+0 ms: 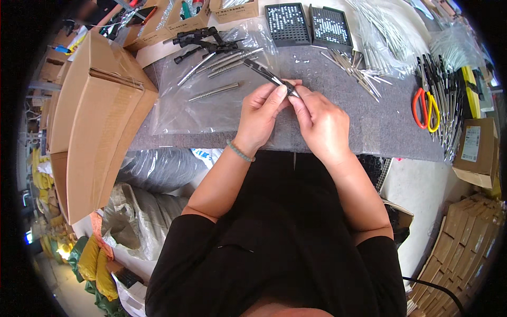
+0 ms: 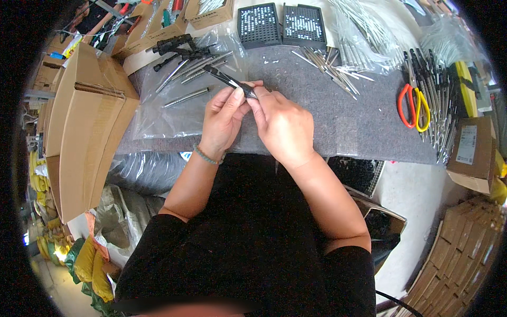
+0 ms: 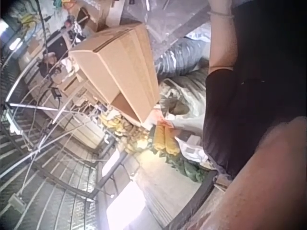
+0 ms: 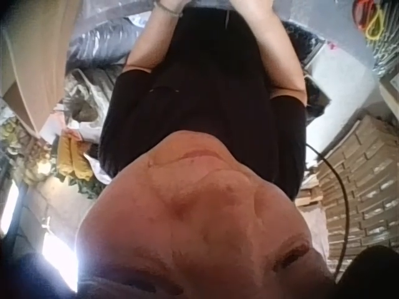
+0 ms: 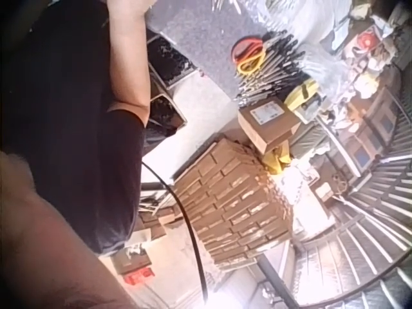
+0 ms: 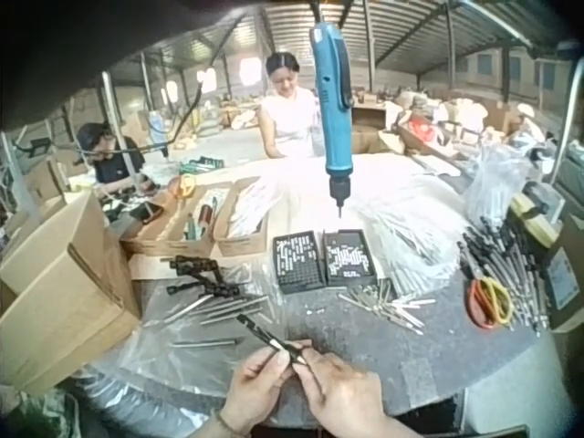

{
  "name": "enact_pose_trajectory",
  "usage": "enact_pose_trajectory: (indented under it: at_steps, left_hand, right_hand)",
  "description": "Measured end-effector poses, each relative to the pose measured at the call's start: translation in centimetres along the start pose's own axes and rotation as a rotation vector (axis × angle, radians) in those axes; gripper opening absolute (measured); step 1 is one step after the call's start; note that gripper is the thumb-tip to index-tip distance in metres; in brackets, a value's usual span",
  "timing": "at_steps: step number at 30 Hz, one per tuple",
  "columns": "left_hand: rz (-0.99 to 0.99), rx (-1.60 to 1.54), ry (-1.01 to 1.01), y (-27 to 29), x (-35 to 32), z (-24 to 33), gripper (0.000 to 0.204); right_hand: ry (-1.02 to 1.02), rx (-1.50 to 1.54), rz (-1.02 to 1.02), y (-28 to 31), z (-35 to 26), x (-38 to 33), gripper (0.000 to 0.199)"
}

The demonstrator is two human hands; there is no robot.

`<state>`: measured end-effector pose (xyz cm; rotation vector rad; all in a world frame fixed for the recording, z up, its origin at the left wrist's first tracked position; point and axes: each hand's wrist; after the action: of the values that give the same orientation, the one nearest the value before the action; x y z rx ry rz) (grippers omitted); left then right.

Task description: The person is assembling small metal tubes and pins using an electric screwdriver at a workstation.

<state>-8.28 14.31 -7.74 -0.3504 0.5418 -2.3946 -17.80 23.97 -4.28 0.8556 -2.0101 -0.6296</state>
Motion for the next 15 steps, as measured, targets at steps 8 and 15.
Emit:
enact_pose_trajectory:
  at_steps: [8,15]
  left_hand:
    - [-0.042,0.073,-0.013,0.1,0.0,0.3,0.027]
    - [-0.029,0.112,-0.034,0.0,-0.1,0.2,0.028]
  right_hand:
    - [-0.038,0.12,-0.066,0.9,-0.4,0.1,0.021]
    - [-0.011,-0.098,-0.094,1.5,0.3,-1.3,0.021]
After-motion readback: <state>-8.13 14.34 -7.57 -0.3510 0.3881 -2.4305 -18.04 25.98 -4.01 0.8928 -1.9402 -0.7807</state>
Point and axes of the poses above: each hand's wrist, its own x-axis towards the middle knuckle, its own y-axis out of the back of the hand, z = x × y, and after that the axes turned 5 degrees about x, right-handed
